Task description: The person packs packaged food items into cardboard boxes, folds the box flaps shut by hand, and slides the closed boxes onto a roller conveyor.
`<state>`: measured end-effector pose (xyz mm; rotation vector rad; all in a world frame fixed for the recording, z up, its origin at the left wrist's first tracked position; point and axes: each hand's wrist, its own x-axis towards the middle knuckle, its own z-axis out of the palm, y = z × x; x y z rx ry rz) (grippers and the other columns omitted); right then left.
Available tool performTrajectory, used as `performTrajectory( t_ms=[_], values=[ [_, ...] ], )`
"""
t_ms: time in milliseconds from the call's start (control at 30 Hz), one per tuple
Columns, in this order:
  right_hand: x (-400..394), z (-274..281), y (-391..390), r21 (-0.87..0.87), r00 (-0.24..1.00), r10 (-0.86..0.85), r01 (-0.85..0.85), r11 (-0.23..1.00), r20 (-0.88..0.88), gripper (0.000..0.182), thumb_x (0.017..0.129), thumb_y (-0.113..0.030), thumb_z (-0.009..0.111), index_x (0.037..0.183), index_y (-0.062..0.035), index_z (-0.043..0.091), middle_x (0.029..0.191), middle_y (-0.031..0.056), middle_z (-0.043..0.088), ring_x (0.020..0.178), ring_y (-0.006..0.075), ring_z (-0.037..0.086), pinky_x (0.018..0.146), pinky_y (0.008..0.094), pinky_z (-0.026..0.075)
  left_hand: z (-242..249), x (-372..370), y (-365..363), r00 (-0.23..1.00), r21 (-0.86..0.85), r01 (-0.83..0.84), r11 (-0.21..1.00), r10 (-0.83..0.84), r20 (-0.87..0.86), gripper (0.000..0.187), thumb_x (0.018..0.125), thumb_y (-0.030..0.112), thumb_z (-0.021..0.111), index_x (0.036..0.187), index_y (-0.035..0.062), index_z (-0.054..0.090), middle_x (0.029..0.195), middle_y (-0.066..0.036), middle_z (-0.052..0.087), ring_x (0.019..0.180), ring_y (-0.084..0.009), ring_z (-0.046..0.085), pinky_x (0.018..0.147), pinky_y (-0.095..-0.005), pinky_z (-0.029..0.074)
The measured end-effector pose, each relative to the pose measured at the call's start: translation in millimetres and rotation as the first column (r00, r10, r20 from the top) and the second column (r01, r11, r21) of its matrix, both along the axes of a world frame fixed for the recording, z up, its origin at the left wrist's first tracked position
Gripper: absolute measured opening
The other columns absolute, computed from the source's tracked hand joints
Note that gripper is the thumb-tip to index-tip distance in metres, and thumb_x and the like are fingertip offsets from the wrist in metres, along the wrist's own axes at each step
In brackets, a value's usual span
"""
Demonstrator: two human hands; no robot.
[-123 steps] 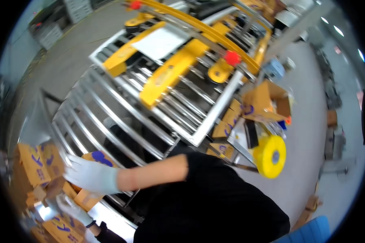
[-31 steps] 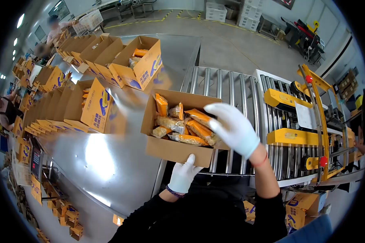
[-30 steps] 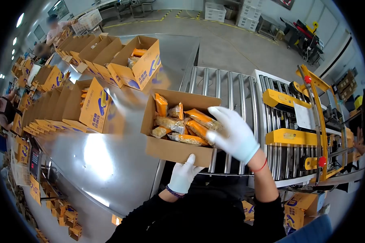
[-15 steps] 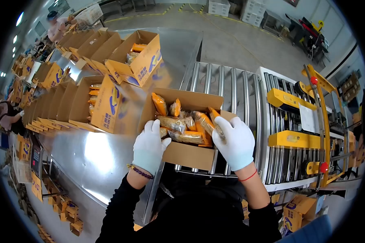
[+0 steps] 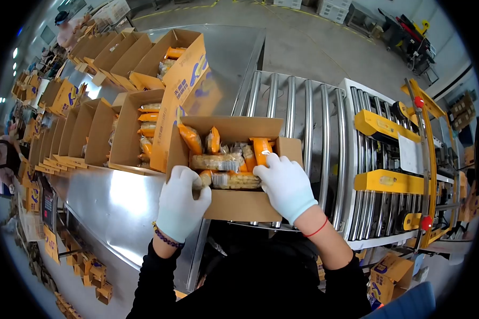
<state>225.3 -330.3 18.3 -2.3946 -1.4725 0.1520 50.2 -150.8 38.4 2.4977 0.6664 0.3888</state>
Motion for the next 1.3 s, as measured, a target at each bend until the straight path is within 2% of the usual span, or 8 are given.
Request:
performTrajectory(
  t_ms=[167,400,567,667,867,1000,1133,1300],
  values=[
    [13,6,25,-0.129,0.983,0.18,-0.185,0.974,-0.047,0.027,0.082,-0.022,0.072,0.105,-0.0086,0.07,0.103,0.0159,0.059,0.096,0.0341,0.063,0.084,0.0439,0.052,17,-13,0,0.962,0.164,-0.167,0.972,0.124,0.245,0.022,0.079,-0.009,0.067,0.094,0.0026,0.056,0.092,-0.006,0.054,0.079,-0.015,0.057,0.07,-0.0307,0.05],
    [0,22,52,-0.171,0.977,0.205,-0.194,0.966,0.051,0.039,0.084,-0.041,0.075,0.09,-0.0024,0.075,0.1,0.0159,0.059,0.098,0.0332,0.061,0.085,0.0437,0.051,47,-31,-4,0.902,0.426,-0.26,0.867,0.06,0.428,0.029,0.073,-0.012,0.066,0.093,0.0059,0.055,0.101,-0.01,0.056,0.094,-0.0245,0.058,0.085,-0.0357,0.049],
    [-9,17,53,-0.012,0.961,0.273,-0.273,0.962,-0.036,0.034,0.079,-0.034,0.078,0.083,-0.0022,0.069,0.096,0.0145,0.056,0.095,0.0321,0.059,0.084,0.0433,0.05,13,-18,12,0.896,0.345,-0.188,0.919,0.017,0.444,0.025,0.081,-0.006,0.071,0.098,0.0065,0.057,0.122,-0.015,0.065,0.107,-0.0286,0.063,0.095,-0.0381,0.051],
    [-6,43,26,0.485,0.886,0.244,-0.025,0.874,-0.394,0.032,0.079,-0.029,0.077,0.085,-0.0018,0.06,0.092,0.0163,0.052,0.087,0.0343,0.058,0.078,0.0445,0.052,5,-22,17,0.903,0.321,-0.2,0.926,0.047,0.428,0.026,0.081,-0.002,0.074,0.1,0.0059,0.058,0.118,-0.013,0.068,0.098,-0.0303,0.064,0.086,-0.0386,0.053],
    [-12,12,38,0.002,0.953,-0.247,0.251,0.968,-0.176,0.032,0.093,-0.036,0.068,0.086,-0.0053,0.062,0.085,0.0181,0.065,0.07,0.0363,0.067,0.063,0.0452,0.054,-10,-21,4,0.813,0.283,-0.255,0.924,0.047,0.581,0.022,0.083,0.0,0.073,0.098,0.0045,0.057,0.115,-0.013,0.067,0.096,-0.0305,0.062,0.087,-0.0393,0.052],
    [-19,8,54,-0.272,0.957,-0.245,0.197,0.942,-0.156,0.038,0.1,-0.044,0.059,0.089,-0.0074,0.065,0.085,0.0196,0.069,0.072,0.0381,0.071,0.063,0.0495,0.055,-20,10,-10,0.896,0.303,0.441,0.845,-0.432,-0.099,0.026,0.077,0.013,0.069,0.1,0.0054,0.062,0.115,-0.008,0.066,0.095,-0.0291,0.063,0.09,-0.0373,0.052],
    [-6,47,32,0.163,0.999,-0.045,0.047,0.985,-0.013,0.037,0.09,-0.022,0.072,0.123,-0.0072,0.065,0.121,0.0119,0.067,0.115,0.03,0.065,0.095,0.0457,0.051,-22,4,8,0.863,0.11,0.494,0.862,-0.502,0.055,0.021,0.088,0.009,0.069,0.109,0.0054,0.069,0.123,-0.008,0.069,0.104,-0.0299,0.066,0.095,-0.0389,0.053],
    [-16,-26,58,0.202,0.945,0.297,-0.32,0.925,0.136,0.043,0.093,-0.03,0.066,0.129,-0.0083,0.067,0.14,0.0124,0.056,0.14,0.0349,0.043,0.116,0.0494,0.036,0,37,50,0.964,0.361,-0.061,0.931,-0.039,0.264,0.038,0.089,0.022,0.077,0.118,0.0008,0.064,0.123,-0.022,0.062,0.117,-0.0398,0.059,0.1,-0.0463,0.049]
  ],
)
